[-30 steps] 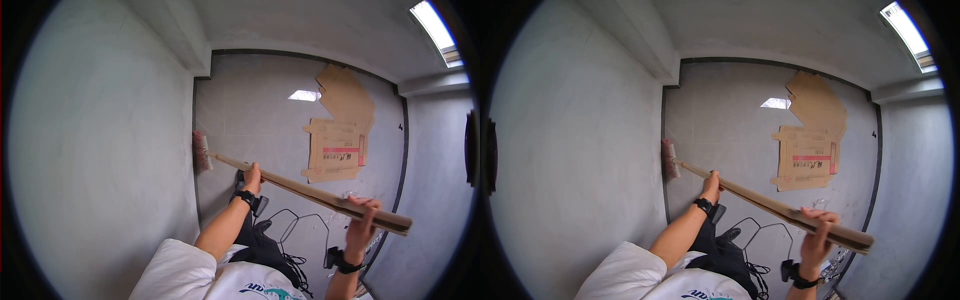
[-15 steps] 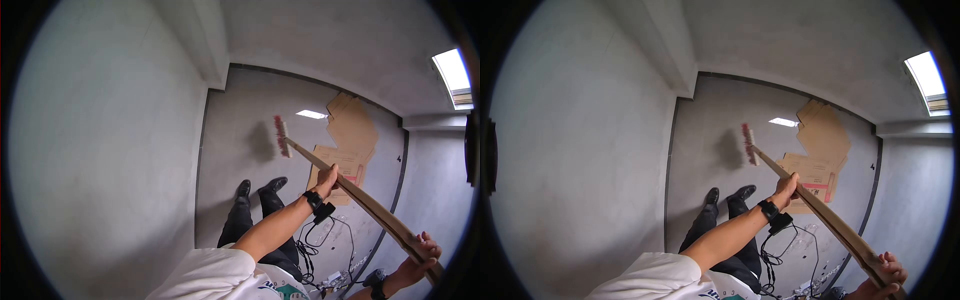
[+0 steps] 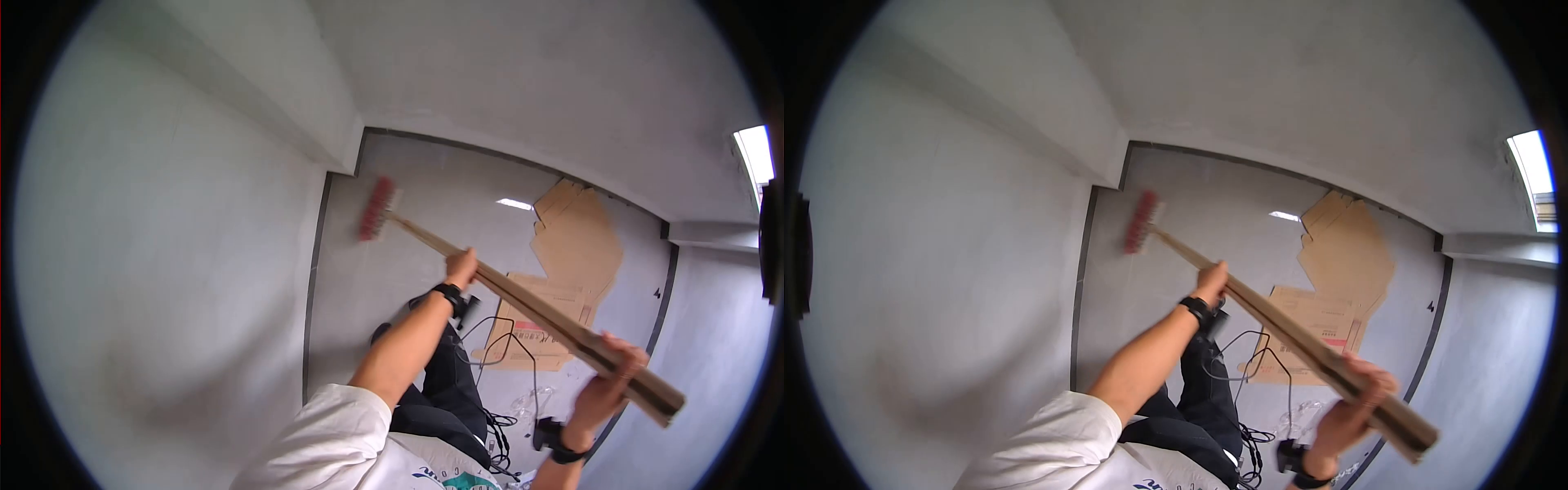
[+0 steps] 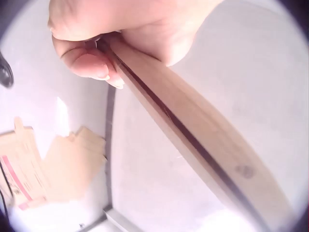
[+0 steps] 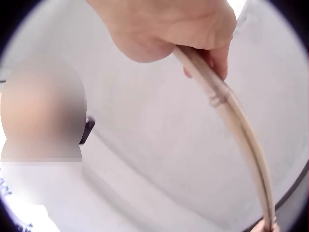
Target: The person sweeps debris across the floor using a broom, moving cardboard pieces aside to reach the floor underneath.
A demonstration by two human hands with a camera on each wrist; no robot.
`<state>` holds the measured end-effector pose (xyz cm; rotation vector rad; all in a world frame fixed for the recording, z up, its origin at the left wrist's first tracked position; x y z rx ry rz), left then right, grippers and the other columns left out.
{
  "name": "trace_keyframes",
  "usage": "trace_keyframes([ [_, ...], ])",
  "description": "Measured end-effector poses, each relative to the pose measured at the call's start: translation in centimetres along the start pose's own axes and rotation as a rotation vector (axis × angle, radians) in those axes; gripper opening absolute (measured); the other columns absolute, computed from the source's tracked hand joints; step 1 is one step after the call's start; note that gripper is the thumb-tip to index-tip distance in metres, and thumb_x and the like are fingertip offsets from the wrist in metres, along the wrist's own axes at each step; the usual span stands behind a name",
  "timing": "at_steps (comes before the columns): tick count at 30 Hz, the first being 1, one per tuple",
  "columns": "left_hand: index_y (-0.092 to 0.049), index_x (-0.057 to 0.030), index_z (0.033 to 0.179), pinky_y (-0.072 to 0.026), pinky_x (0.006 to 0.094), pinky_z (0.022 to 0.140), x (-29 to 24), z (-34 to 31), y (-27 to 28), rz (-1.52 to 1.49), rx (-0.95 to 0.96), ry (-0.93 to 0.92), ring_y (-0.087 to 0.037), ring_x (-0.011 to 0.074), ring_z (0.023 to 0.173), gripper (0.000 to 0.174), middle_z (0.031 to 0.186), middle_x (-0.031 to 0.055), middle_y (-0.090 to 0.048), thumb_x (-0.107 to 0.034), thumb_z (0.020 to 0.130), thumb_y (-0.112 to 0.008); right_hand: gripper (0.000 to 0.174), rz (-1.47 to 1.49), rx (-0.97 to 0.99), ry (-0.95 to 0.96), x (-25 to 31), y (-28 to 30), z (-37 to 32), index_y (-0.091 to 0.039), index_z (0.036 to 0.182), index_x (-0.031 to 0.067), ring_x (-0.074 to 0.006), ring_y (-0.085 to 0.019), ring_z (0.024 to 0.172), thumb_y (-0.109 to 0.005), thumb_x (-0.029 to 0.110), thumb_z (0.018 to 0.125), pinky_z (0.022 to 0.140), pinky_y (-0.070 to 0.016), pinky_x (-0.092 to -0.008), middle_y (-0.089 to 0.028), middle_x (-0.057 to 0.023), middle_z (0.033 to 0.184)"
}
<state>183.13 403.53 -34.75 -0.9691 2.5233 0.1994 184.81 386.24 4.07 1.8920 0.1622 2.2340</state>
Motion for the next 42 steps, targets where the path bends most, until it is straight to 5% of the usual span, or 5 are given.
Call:
trace_keyframes([
  [9, -0.057, 0.0044, 0.071, -0.0441, 0.0274, 0.036, -5.4, -10.8, -10.7, -0.286, 0.13, -0.135, -0.054, 0.017, 0.048, 0.041, 0.065, 0.0099, -0.058, -0.036, 0.074, -0.062, 0.028, 0.244, 0.038, 0.158, 5.4, 13.6, 7.2, -0.04, 0.093, 0.0096, -0.022, -0.047, 0.09, -0.037, 0.037, 0.096, 0.09, -0.0358, -0.0402, -0.047, -0.0066, 0.085],
  [18, -0.053, -0.0056, 0.074, -0.0333, 0.0268, 0.037, -17.8, 10.1, 1.3, -0.38, 0.174, -0.095, -0.044, 0.0148, 0.046, 0.026, 0.062, 0.0051, -0.049, -0.031, 0.08, -0.057, 0.017, 0.196, 0.128, 0.095, -2.5, -12.5, 12.0, -0.045, 0.097, 0.0034, -0.0205, -0.06, 0.087, -0.046, 0.02, 0.094, 0.089, -0.0428, -0.0372, -0.059, -0.0099, 0.081],
  [28, -0.052, -0.0032, 0.08, -0.0395, 0.0286, 0.037, -21.6, 0.7, -3.7, -0.548, 0.062, -0.049, -0.05, 0.0158, 0.05, 0.027, 0.068, 0.006, -0.052, -0.027, 0.077, -0.063, 0.029, 0.304, 0.141, 0.125, 3.6, -8.1, 21.7, -0.046, 0.092, 0.0051, -0.0246, -0.059, 0.083, -0.033, 0.031, 0.098, 0.085, -0.0439, -0.0393, -0.057, -0.011, 0.08],
  [34, -0.049, -0.003, 0.074, -0.036, 0.0288, 0.035, -22.8, 11.0, 0.0, -0.515, 0.11, -0.078, -0.048, 0.0173, 0.045, 0.03, 0.064, 0.0086, -0.05, -0.032, 0.08, -0.055, 0.017, 0.106, 0.029, 0.08, 1.1, -18.0, 18.4, -0.044, 0.09, 0.0027, -0.0212, -0.06, 0.082, -0.041, 0.019, 0.096, 0.086, -0.0434, -0.0353, -0.059, -0.0109, 0.081],
  [42, -0.052, -0.0049, 0.085, -0.0396, 0.0272, 0.039, -22.3, 3.7, -4.5, -0.425, 0.042, 0.08, -0.049, 0.0153, 0.05, 0.03, 0.067, 0.0059, -0.051, -0.032, 0.078, -0.063, 0.027, 0.195, -0.083, 0.056, 2.9, -10.4, 23.8, -0.046, 0.087, 0.004, -0.0229, -0.059, 0.077, -0.037, 0.027, 0.097, 0.079, -0.0483, -0.0388, -0.056, -0.0112, 0.074],
])
Point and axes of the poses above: each hand's wrist, its own z-axis towards the middle knuckle, its own y-axis out of the back of the hand, x = y × z, the point moved 5 cm from there along z, towards the middle knuckle
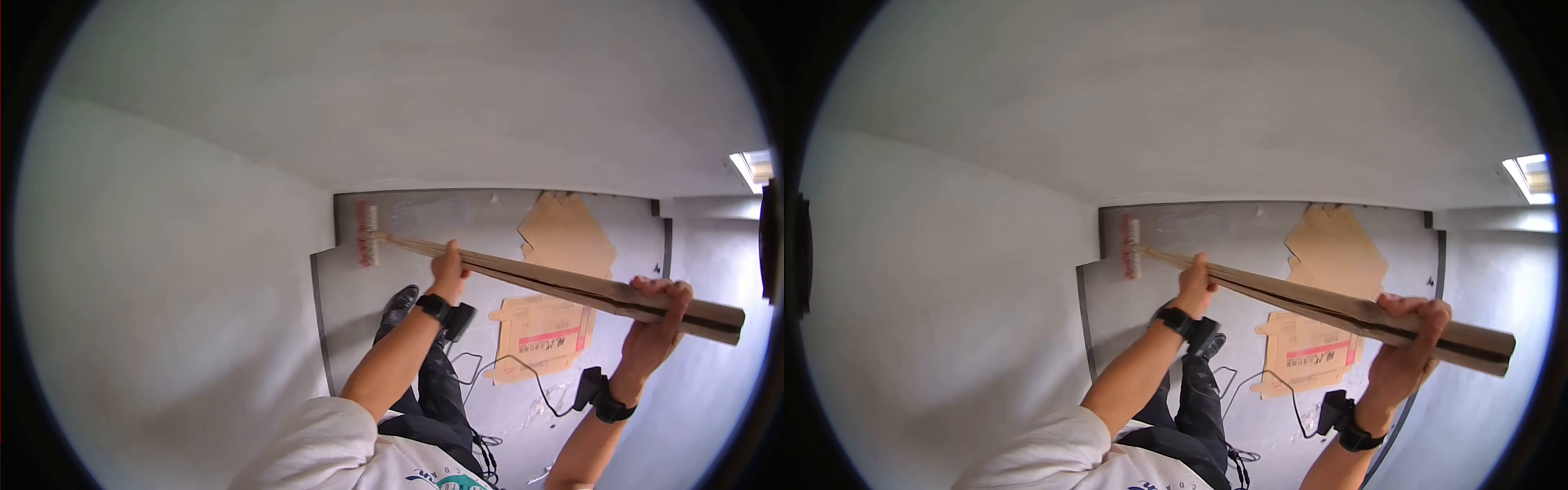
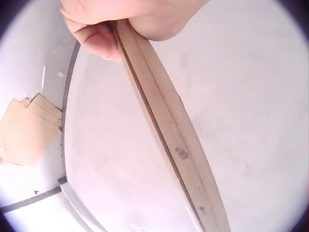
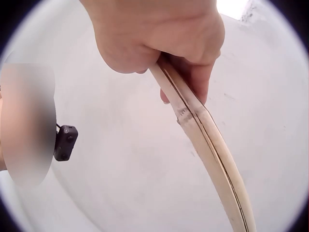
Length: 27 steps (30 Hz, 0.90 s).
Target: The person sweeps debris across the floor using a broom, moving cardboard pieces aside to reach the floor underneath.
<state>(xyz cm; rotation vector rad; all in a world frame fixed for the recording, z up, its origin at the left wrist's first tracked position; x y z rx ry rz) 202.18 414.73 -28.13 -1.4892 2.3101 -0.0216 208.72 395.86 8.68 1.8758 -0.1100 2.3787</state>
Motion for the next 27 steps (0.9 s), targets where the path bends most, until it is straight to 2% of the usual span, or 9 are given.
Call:
trace_keyframes([
  [3, -0.051, -0.0058, 0.082, -0.0398, 0.0277, 0.039, -0.7, 1.9, 2.1, 0.029, -0.005, -0.043, -0.051, 0.0157, 0.051, 0.031, 0.067, 0.0061, -0.052, -0.036, 0.081, -0.057, 0.025, -0.028, 0.031, -0.079, -1.8, -0.5, -1.8, -0.044, 0.089, 0.0041, -0.0239, -0.06, 0.079, -0.037, 0.027, 0.097, 0.084, -0.047, -0.0405, -0.056, -0.0119, 0.076],
  [5, -0.051, -0.0051, 0.081, -0.0408, 0.0286, 0.038, 1.6, 5.3, 3.0, 0.11, -0.01, -0.05, -0.052, 0.0163, 0.05, 0.034, 0.067, 0.0076, -0.053, -0.039, 0.082, -0.055, 0.022, 0.01, -0.011, -0.149, -4.2, 0.4, -5.6, -0.043, 0.092, 0.0036, -0.0236, -0.059, 0.085, -0.04, 0.024, 0.096, 0.086, -0.0458, -0.0397, -0.057, -0.0129, 0.08],
  [7, -0.052, -0.0048, 0.087, -0.0436, 0.0311, 0.042, 3.5, 7.3, 1.9, 0.361, 0.011, 0.048, -0.055, 0.0188, 0.058, 0.038, 0.073, 0.0092, -0.056, -0.042, 0.084, -0.05, 0.021, 0.004, -0.079, -0.171, -4.9, 1.4, -6.8, -0.043, 0.092, 0.0033, -0.0236, -0.059, 0.086, -0.041, 0.024, 0.096, 0.087, -0.0452, -0.0393, -0.058, -0.0132, 0.082],
  [10, -0.053, -0.0043, 0.092, -0.0456, 0.0347, 0.046, 10.4, 4.2, -3.5, 0.499, 0.01, 0.089, -0.058, 0.0215, 0.066, 0.042, 0.081, 0.0108, -0.058, -0.045, 0.085, -0.046, 0.024, -0.168, -0.163, -0.095, -2.1, 8.4, -6.1, -0.043, 0.092, 0.0033, -0.0246, -0.059, 0.088, -0.043, 0.027, 0.095, 0.088, -0.0435, -0.0405, -0.058, -0.0137, 0.083],
  [14, -0.049, -0.003, 0.096, -0.0444, 0.0356, 0.05, 18.3, 0.6, -11.5, 0.5, 0.189, 0.131, -0.054, 0.0197, 0.067, 0.042, 0.083, 0.0096, -0.055, -0.044, 0.085, -0.045, 0.027, -0.249, -0.177, 0.013, 0.9, 15.0, -5.6, -0.043, 0.092, 0.0047, -0.0252, -0.058, 0.09, -0.04, 0.031, 0.096, 0.089, -0.0435, -0.0419, -0.058, -0.0136, 0.086],
  [16, -0.055, 0.0001, 0.099, -0.0491, 0.0377, 0.051, 23.2, -0.1, -15.5, 0.567, 0.215, 0.141, -0.06, 0.0235, 0.072, 0.053, 0.09, 0.0144, -0.061, -0.049, 0.085, -0.043, 0.028, -0.255, -0.239, 0.028, 2.2, 18.8, -5.1, -0.044, 0.093, 0.0058, -0.0251, -0.058, 0.092, -0.041, 0.034, 0.095, 0.091, -0.0423, -0.0423, -0.059, -0.0132, 0.086],
  [18, -0.055, 0.002, 0.099, -0.0499, 0.0372, 0.051, 27.9, -0.7, -18.5, 0.645, 0.276, 0.143, -0.061, 0.0234, 0.072, 0.055, 0.09, 0.0144, -0.061, -0.049, 0.085, -0.042, 0.029, -0.31, -0.285, 0.038, 2.9, 21.7, -5.7, -0.044, 0.093, 0.0066, -0.0253, -0.058, 0.093, -0.041, 0.035, 0.095, 0.091, -0.0418, -0.0421, -0.059, -0.0128, 0.087],
  [24, -0.052, -0.0016, 0.089, -0.0476, 0.0341, 0.047, 37.9, -4.5, -24.1, 0.71, 0.468, 0.244, -0.056, 0.0182, 0.059, 0.038, 0.076, 0.0082, -0.055, -0.039, 0.084, -0.048, 0.03, -0.492, -0.447, 0.05, 3.1, 27.5, -9.2, -0.044, 0.096, 0.0088, -0.0271, -0.057, 0.097, -0.041, 0.039, 0.094, 0.093, -0.0404, -0.0429, -0.059, -0.0115, 0.091],
  [27, -0.051, -0.0015, 0.085, -0.0509, 0.0355, 0.054, 41.2, -4.8, -26.5, 0.722, 0.602, 0.32, -0.057, 0.0181, 0.061, 0.035, 0.076, 0.0091, -0.055, -0.037, 0.083, -0.05, 0.033, -0.597, -0.491, 0.086, 2.5, 28.6, -10.8, -0.043, 0.097, 0.009, -0.0291, -0.056, 0.1, -0.04, 0.042, 0.093, 0.096, -0.0384, -0.045, -0.058, -0.0126, 0.094],
])
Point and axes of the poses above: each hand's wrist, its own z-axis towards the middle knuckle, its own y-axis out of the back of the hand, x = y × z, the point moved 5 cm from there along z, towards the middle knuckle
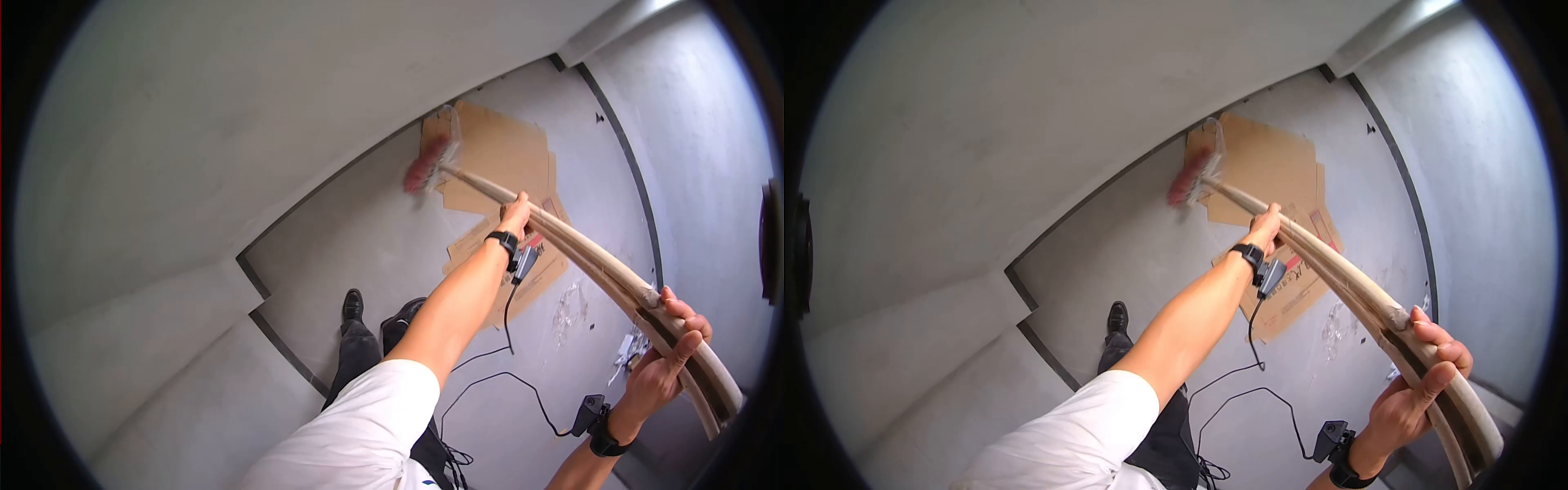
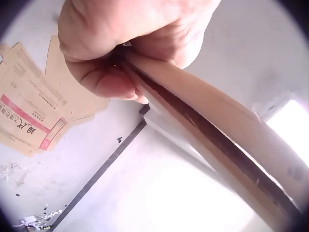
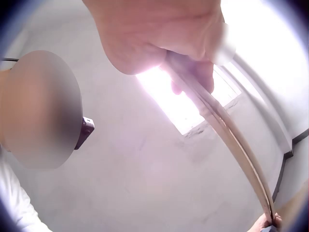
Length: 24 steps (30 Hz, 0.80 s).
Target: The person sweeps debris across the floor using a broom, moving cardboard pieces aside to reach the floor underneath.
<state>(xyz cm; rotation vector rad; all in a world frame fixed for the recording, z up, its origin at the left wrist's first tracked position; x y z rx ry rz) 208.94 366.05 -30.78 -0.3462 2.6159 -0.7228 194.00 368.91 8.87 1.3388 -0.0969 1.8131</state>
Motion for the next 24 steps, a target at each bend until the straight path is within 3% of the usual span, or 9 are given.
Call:
trace_keyframes([
  [4, -0.052, -0.0015, 0.088, -0.0529, 0.0367, 0.055, 0.5, -2.9, -1.9, 0.018, 0.146, 0.036, -0.06, 0.0206, 0.062, 0.03, 0.075, 0.0092, -0.057, -0.03, 0.079, -0.056, 0.044, -0.137, -0.074, 0.028, 1.1, 2.8, -3.8, -0.04, 0.093, 0.007, -0.031, -0.054, 0.102, -0.041, 0.051, 0.089, 0.096, -0.0379, -0.0455, -0.055, -0.0142, 0.095],
  [5, -0.052, 0.0, 0.085, -0.0535, 0.0376, 0.053, 0.8, -4.5, -2.5, 0.036, 0.115, -0.001, -0.06, 0.0218, 0.059, 0.031, 0.072, 0.0094, -0.057, -0.03, 0.079, -0.055, 0.036, -0.138, -0.135, 0.058, 2.3, 3.6, -5.0, -0.038, 0.088, 0.0061, -0.0295, -0.056, 0.097, -0.042, 0.042, 0.092, 0.093, -0.0403, -0.0447, -0.055, -0.0122, 0.087],
  [7, -0.053, 0.0032, 0.082, -0.0534, 0.0381, 0.051, 3.8, -8.1, -6.0, 0.03, 0.132, -0.01, -0.06, 0.023, 0.058, 0.034, 0.07, 0.011, -0.057, -0.031, 0.079, -0.056, 0.042, -0.179, -0.166, 0.009, 4.0, 10.6, -5.7, -0.039, 0.097, 0.0071, -0.0314, -0.05, 0.107, -0.039, 0.049, 0.091, 0.102, -0.0296, -0.0509, -0.052, -0.0124, 0.099],
  [10, -0.055, 0.0066, 0.08, -0.0532, 0.0387, 0.051, 6.7, -13.9, -5.9, 0.138, 0.057, -0.094, -0.061, 0.0225, 0.061, 0.04, 0.073, 0.0144, -0.059, -0.033, 0.079, -0.057, 0.035, -0.078, -0.302, -0.044, 5.8, 18.9, -7.1, -0.039, 0.094, 0.0089, -0.0293, -0.046, 0.112, -0.039, 0.044, 0.093, 0.105, -0.0276, -0.0469, -0.048, -0.0088, 0.094],
  [13, -0.054, 0.008, 0.095, -0.053, 0.0378, 0.051, 9.4, -19.8, -2.4, 0.162, -0.096, -0.078, -0.062, 0.0208, 0.068, 0.038, 0.081, 0.014, -0.06, -0.027, 0.081, -0.059, 0.028, -0.021, -0.363, -0.112, 6.7, 23.1, -10.7, -0.04, 0.092, 0.0085, -0.0266, -0.046, 0.11, -0.04, 0.036, 0.094, 0.103, -0.0305, -0.044, -0.047, -0.0072, 0.09],
  [15, -0.054, 0.0051, 0.088, -0.0523, 0.0372, 0.051, 12.7, -21.4, 4.1, 0.064, -0.103, -0.062, -0.059, 0.0181, 0.062, 0.033, 0.077, 0.0102, -0.059, -0.028, 0.084, -0.058, 0.016, 0.175, -0.383, -0.312, 4.2, 23.2, -13.5, -0.04, 0.086, 0.0073, -0.021, -0.049, 0.097, -0.041, 0.022, 0.093, 0.093, -0.0374, -0.0397, -0.046, -0.0054, 0.086],
  [17, -0.052, 0.0007, 0.078, -0.0497, 0.0363, 0.051, 13.0, -22.8, 11.3, 0.227, -0.306, -0.055, -0.055, 0.0165, 0.06, 0.033, 0.069, 0.0058, -0.054, -0.031, 0.084, -0.059, 0.025, 0.195, -0.218, -0.379, 1.4, 21.8, -15.6, -0.038, 0.085, 0.006, -0.0277, -0.058, 0.087, -0.045, 0.03, 0.091, 0.088, -0.0443, -0.0448, -0.055, -0.0103, 0.077],
  [19, -0.051, 0.0035, 0.087, -0.0512, 0.0355, 0.049, 13.2, -23.1, 19.1, 0.156, -0.42, 0.011, -0.056, 0.0183, 0.061, 0.041, 0.074, 0.0104, -0.054, -0.035, 0.08, -0.063, 0.019, 0.232, -0.244, -0.447, -0.2, 16.2, -17.7, -0.04, 0.085, 0.0055, -0.0266, -0.058, 0.077, -0.046, 0.023, 0.088, 0.081, -0.0474, -0.0453, -0.056, -0.0108, 0.073],
  [24, -0.051, 0.004, 0.095, -0.0527, 0.0408, 0.059, 10.8, -22.0, 35.3, 0.231, -0.63, 0.039, -0.06, 0.0257, 0.068, 0.038, 0.082, 0.0132, -0.056, -0.028, 0.078, -0.063, 0.012, 0.51, -0.031, -0.616, -4.1, 3.9, -23.5, -0.04, 0.092, 0.0052, -0.0293, -0.059, 0.089, -0.047, 0.015, 0.09, 0.088, -0.0436, -0.0435, -0.061, -0.0176, 0.086],
])
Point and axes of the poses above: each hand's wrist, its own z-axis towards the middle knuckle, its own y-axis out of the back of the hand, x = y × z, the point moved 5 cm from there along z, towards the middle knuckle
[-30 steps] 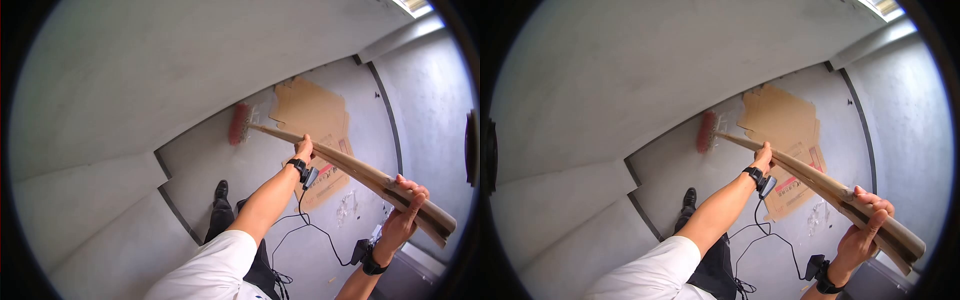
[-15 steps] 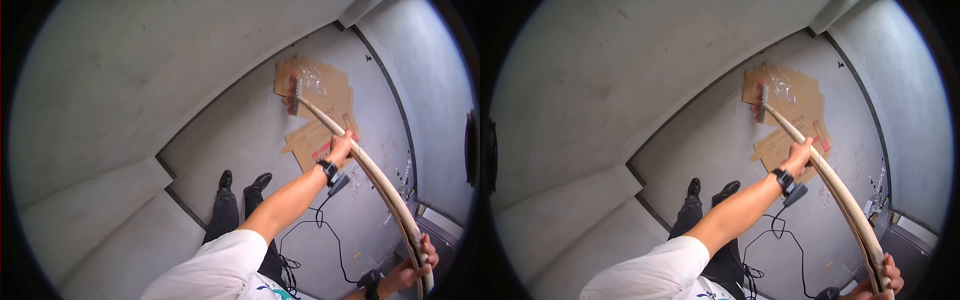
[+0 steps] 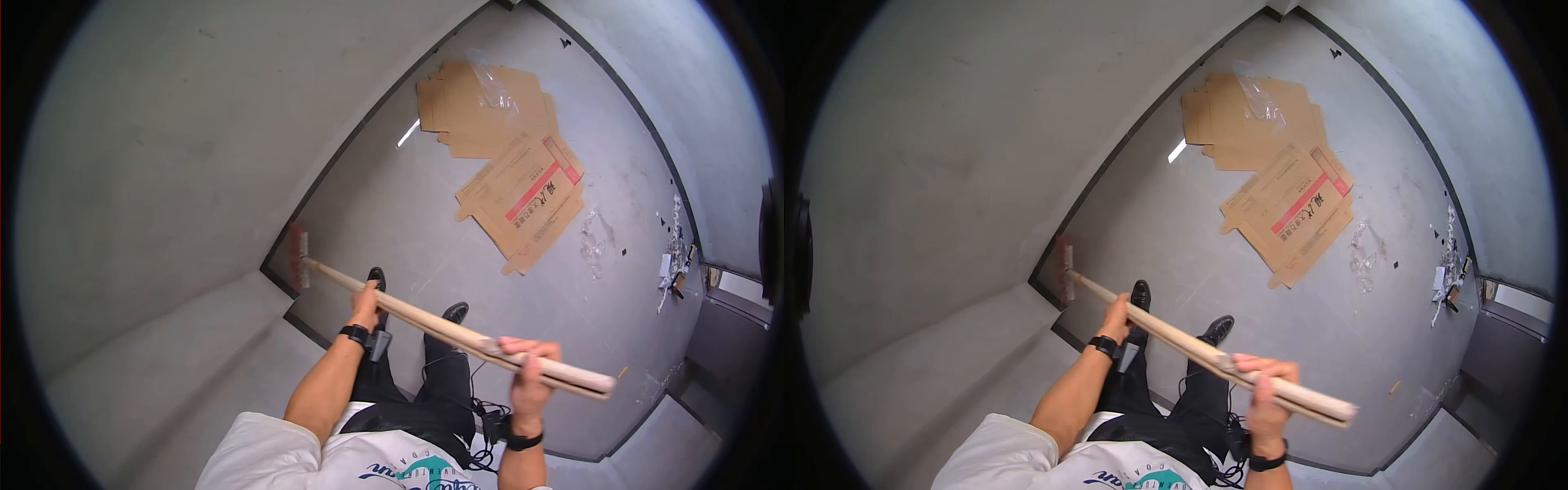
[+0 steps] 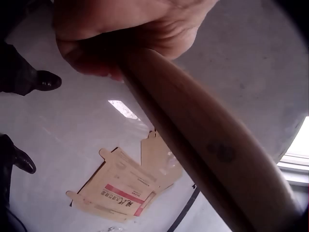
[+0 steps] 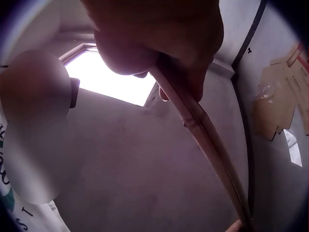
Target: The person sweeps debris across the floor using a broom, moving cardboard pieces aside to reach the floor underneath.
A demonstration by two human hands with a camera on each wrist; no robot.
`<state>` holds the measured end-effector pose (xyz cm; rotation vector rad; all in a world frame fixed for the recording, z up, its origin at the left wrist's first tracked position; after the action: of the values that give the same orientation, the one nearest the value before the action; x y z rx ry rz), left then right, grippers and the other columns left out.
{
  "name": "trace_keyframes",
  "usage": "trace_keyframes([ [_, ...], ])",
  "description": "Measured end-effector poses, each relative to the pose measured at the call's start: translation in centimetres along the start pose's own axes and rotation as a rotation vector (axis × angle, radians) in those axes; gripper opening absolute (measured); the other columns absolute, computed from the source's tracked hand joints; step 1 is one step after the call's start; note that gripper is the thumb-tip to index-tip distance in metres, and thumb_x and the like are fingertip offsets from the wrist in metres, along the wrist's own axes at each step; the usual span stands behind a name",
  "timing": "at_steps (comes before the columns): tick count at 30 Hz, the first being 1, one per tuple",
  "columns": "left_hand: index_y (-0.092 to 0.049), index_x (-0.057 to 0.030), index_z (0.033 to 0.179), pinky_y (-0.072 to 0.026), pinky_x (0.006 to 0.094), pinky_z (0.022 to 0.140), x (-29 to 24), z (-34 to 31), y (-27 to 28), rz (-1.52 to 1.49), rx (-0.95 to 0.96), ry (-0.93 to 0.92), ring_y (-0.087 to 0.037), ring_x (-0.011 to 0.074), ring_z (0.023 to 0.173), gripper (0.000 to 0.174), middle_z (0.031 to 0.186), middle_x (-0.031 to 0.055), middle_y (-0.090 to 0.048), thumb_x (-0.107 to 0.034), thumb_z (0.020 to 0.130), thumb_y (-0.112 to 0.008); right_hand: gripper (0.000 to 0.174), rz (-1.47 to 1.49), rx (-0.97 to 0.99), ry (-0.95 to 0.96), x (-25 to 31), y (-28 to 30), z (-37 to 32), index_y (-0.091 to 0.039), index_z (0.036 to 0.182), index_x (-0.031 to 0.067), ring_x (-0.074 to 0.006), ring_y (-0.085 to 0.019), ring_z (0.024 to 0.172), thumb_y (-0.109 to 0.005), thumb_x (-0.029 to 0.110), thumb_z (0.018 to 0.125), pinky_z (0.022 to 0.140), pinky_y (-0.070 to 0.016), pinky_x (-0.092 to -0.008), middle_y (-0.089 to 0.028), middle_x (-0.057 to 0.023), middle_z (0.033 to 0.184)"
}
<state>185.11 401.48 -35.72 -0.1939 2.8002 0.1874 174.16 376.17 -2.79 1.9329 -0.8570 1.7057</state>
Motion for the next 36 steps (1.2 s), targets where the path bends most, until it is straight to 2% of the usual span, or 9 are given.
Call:
trace_keyframes([
  [4, -0.05, 0.007, 0.102, -0.051, 0.0418, 0.064, 4.9, 1.4, -1.4, 0.064, 0.026, 0.032, -0.058, 0.0271, 0.073, 0.039, 0.088, 0.0143, -0.055, -0.025, 0.08, -0.058, 0.011, -0.037, 0.019, 0.011, -1.7, 2.8, -3.5, -0.04, 0.09, 0.0056, -0.0291, -0.059, 0.089, -0.047, 0.014, 0.09, 0.089, -0.0426, -0.0441, -0.06, -0.0168, 0.086],
  [9, -0.05, 0.0019, 0.078, -0.0398, 0.0336, 0.041, 13.2, -6.6, -17.7, 0.107, 0.246, -0.095, -0.046, 0.0163, 0.048, 0.029, 0.063, 0.0052, -0.048, -0.027, 0.082, -0.054, 0.014, -0.242, -0.155, 0.185, 4.1, 16.3, -5.7, -0.04, 0.088, 0.0043, -0.0295, -0.059, 0.087, -0.045, 0.018, 0.088, 0.087, -0.0437, -0.0455, -0.059, -0.016, 0.082],
  [13, -0.051, 0.009, 0.085, -0.0484, 0.0341, 0.041, 17.5, -13.2, -30.9, 0.129, 0.436, -0.162, -0.058, 0.0199, 0.054, 0.034, 0.07, 0.0135, -0.057, -0.023, 0.079, -0.059, 0.023, -0.45, -0.385, 0.31, 11.0, 26.2, -6.4, -0.042, 0.084, 0.0043, -0.0243, -0.056, 0.087, -0.04, 0.026, 0.091, 0.087, -0.0426, -0.0411, -0.055, -0.0105, 0.082],
  [15, -0.053, 0.0067, 0.081, -0.0514, 0.034, 0.044, 17.0, -19.4, -33.5, 0.12, 0.479, -0.21, -0.059, 0.0207, 0.055, 0.03, 0.071, 0.0115, -0.057, -0.023, 0.08, -0.058, 0.022, -0.435, -0.277, 0.435, 14.2, 29.9, -7.5, -0.043, 0.086, 0.0032, -0.024, -0.055, 0.091, -0.039, 0.024, 0.093, 0.09, -0.0399, -0.0402, -0.053, -0.0103, 0.085],
  [18, -0.053, 0.0094, 0.082, -0.0534, 0.0355, 0.047, 19.0, -23.7, -34.3, 0.123, 0.568, -0.127, -0.061, 0.0219, 0.059, 0.032, 0.074, 0.0136, -0.058, -0.023, 0.08, -0.058, 0.02, -0.364, -0.414, 0.454, 16.7, 35.2, -8.0, -0.042, 0.085, 0.0045, -0.0235, -0.055, 0.089, -0.04, 0.023, 0.092, 0.089, -0.0405, -0.0401, -0.052, -0.0095, 0.084],
  [21, -0.053, 0.0088, 0.082, -0.054, 0.0364, 0.049, 20.3, -23.6, -29.6, 0.058, 0.439, -0.142, -0.06, 0.0214, 0.061, 0.032, 0.075, 0.0131, -0.058, -0.023, 0.08, -0.058, 0.016, -0.237, -0.235, 0.374, 16.2, 37.7, -7.7, -0.042, 0.085, 0.0055, -0.0226, -0.055, 0.087, -0.041, 0.02, 0.09, 0.088, -0.041, -0.0402, -0.052, -0.0085, 0.082],
  [29, -0.05, 0.0013, 0.089, -0.0531, 0.0389, 0.059, 23.0, -6.4, -7.9, 0.21, -0.067, 0.051, -0.06, 0.0247, 0.066, 0.027, 0.077, 0.0125, -0.054, -0.024, 0.08, -0.054, 0.009, 0.024, -0.066, -0.084, -2.1, 26.0, -9.5, -0.044, 0.088, 0.0039, -0.0293, -0.059, 0.088, -0.047, 0.011, 0.083, 0.088, -0.043, -0.0462, -0.06, -0.0162, 0.085],
  [34, -0.05, -0.003, 0.091, -0.0518, 0.0373, 0.066, 29.9, -8.5, -20.0, 0.227, 0.311, 0.192, -0.057, 0.0212, 0.071, 0.024, 0.08, 0.0087, -0.053, -0.024, 0.08, -0.053, 0.009, -0.173, -0.147, 0.029, 2.7, 31.3, -9.4, -0.043, 0.085, 0.0021, -0.0303, -0.059, 0.088, -0.044, 0.011, 0.082, 0.087, -0.044, -0.0469, -0.06, -0.0182, 0.083],
  [36, -0.049, 0.0006, 0.093, -0.0528, 0.0388, 0.057, 31.4, -13.6, -27.4, 0.224, 0.447, 0.186, -0.059, 0.0213, 0.068, 0.027, 0.081, 0.0092, -0.054, -0.021, 0.078, -0.054, 0.011, -0.295, -0.217, 0.103, 7.6, 34.6, -9.5, -0.043, 0.085, 0.0025, -0.0302, -0.059, 0.086, -0.043, 0.013, 0.082, 0.086, -0.0447, -0.0466, -0.059, -0.0179, 0.081],
])
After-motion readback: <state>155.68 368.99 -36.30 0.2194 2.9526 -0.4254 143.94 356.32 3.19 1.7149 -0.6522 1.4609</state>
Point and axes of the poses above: each hand's wrist, its own z-axis towards the middle knuckle, its own y-axis out of the back of the hand, x = y × z, the point moved 5 cm from there along z, towards the middle knuckle
